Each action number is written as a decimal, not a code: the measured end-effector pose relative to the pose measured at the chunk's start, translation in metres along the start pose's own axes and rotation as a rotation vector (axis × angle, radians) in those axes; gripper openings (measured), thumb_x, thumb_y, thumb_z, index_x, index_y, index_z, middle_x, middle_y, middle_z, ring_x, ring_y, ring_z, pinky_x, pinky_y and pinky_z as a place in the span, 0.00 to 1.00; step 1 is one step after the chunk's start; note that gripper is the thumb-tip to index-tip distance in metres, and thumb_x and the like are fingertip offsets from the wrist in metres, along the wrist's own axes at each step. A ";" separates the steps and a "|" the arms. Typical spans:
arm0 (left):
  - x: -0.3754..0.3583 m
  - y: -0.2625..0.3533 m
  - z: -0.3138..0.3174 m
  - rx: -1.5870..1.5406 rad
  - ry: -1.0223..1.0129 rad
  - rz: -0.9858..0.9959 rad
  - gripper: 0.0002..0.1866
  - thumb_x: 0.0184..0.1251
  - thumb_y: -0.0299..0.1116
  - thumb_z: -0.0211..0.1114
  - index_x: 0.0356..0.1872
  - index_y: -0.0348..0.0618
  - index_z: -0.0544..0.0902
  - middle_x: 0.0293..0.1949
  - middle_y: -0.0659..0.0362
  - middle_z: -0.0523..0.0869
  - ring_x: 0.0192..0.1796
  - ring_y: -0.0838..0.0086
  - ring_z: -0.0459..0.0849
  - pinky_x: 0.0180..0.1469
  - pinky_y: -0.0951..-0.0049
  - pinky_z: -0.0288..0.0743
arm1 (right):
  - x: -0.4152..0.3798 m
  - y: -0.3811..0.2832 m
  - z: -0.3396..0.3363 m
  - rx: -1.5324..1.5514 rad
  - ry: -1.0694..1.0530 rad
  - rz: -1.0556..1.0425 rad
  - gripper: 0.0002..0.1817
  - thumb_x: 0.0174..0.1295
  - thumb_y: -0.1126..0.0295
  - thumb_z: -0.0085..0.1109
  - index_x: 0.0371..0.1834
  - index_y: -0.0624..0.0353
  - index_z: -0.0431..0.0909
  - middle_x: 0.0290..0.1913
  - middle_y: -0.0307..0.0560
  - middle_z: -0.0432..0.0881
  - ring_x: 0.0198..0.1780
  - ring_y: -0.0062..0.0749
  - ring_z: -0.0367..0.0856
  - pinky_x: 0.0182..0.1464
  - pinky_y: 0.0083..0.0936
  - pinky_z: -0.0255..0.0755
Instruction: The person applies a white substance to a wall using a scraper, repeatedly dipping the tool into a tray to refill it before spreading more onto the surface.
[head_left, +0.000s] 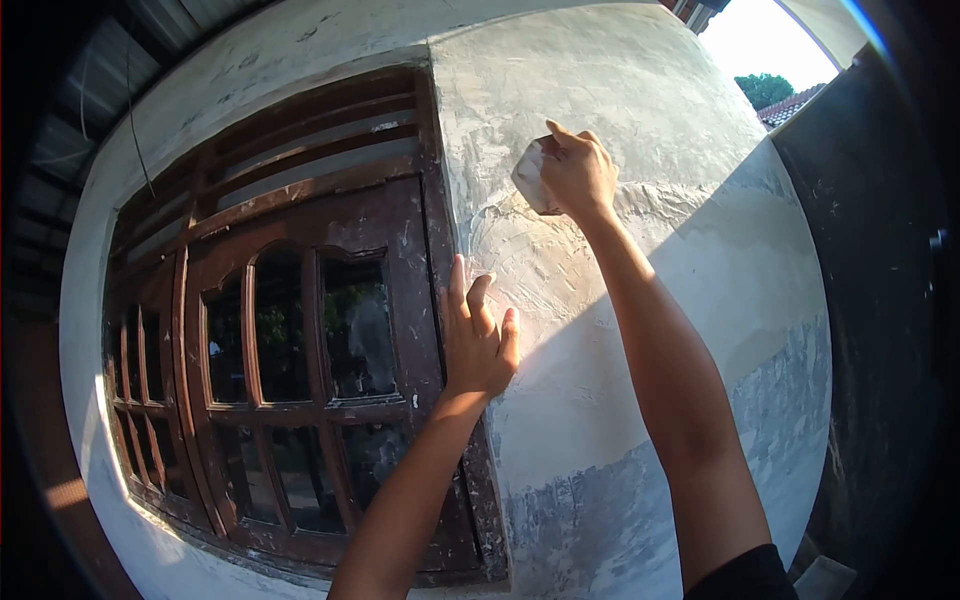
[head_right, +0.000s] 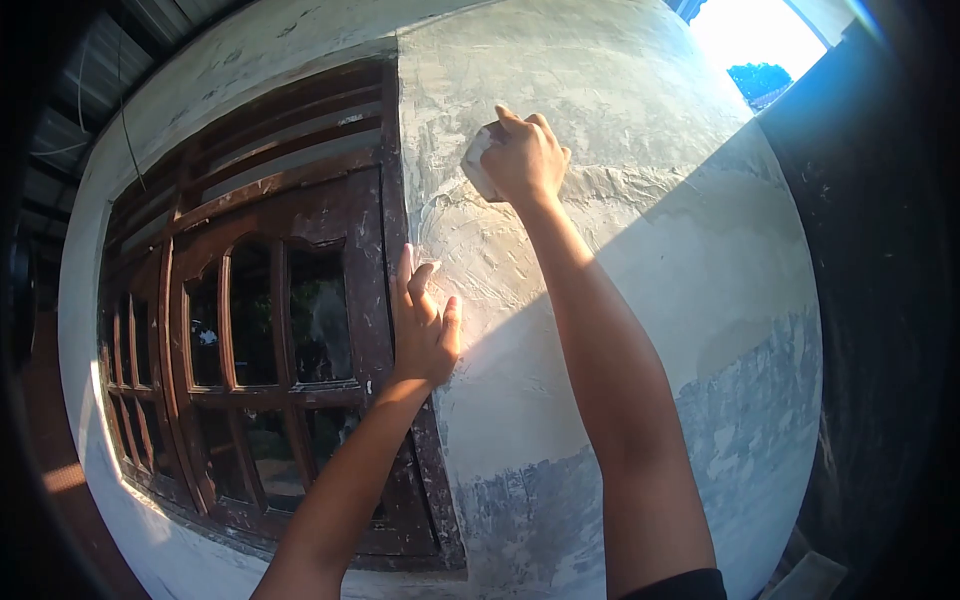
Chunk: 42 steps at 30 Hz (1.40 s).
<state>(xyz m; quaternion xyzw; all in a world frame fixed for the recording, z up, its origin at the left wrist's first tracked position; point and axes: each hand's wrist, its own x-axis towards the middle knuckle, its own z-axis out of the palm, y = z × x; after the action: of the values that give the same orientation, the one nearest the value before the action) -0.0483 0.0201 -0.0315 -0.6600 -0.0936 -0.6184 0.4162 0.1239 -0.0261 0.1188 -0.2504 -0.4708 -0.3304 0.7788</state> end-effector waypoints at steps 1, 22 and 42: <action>0.001 0.000 0.001 -0.001 0.003 -0.004 0.27 0.63 0.26 0.53 0.63 0.40 0.56 0.68 0.34 0.53 0.67 0.38 0.58 0.68 0.46 0.51 | -0.005 -0.005 0.007 0.012 -0.089 -0.081 0.26 0.48 0.66 0.57 0.56 0.41 0.81 0.42 0.43 0.80 0.49 0.38 0.79 0.54 0.35 0.66; 0.000 0.004 -0.003 0.019 -0.038 -0.045 0.27 0.63 0.26 0.53 0.63 0.39 0.57 0.69 0.34 0.51 0.67 0.39 0.58 0.69 0.45 0.49 | -0.021 0.000 0.021 -0.126 -0.178 0.070 0.27 0.48 0.63 0.59 0.56 0.39 0.81 0.47 0.42 0.79 0.52 0.34 0.78 0.59 0.41 0.61; -0.003 0.004 -0.003 0.026 -0.049 -0.079 0.24 0.65 0.28 0.52 0.62 0.39 0.60 0.70 0.36 0.51 0.69 0.41 0.57 0.70 0.44 0.44 | -0.007 0.013 -0.019 -0.240 -0.047 0.254 0.26 0.48 0.62 0.58 0.55 0.36 0.82 0.49 0.43 0.80 0.55 0.35 0.78 0.57 0.39 0.61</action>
<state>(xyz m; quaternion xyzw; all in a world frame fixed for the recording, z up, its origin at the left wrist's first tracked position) -0.0488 0.0164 -0.0364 -0.6654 -0.1378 -0.6167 0.3974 0.1416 -0.0289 0.1034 -0.4066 -0.4105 -0.2773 0.7677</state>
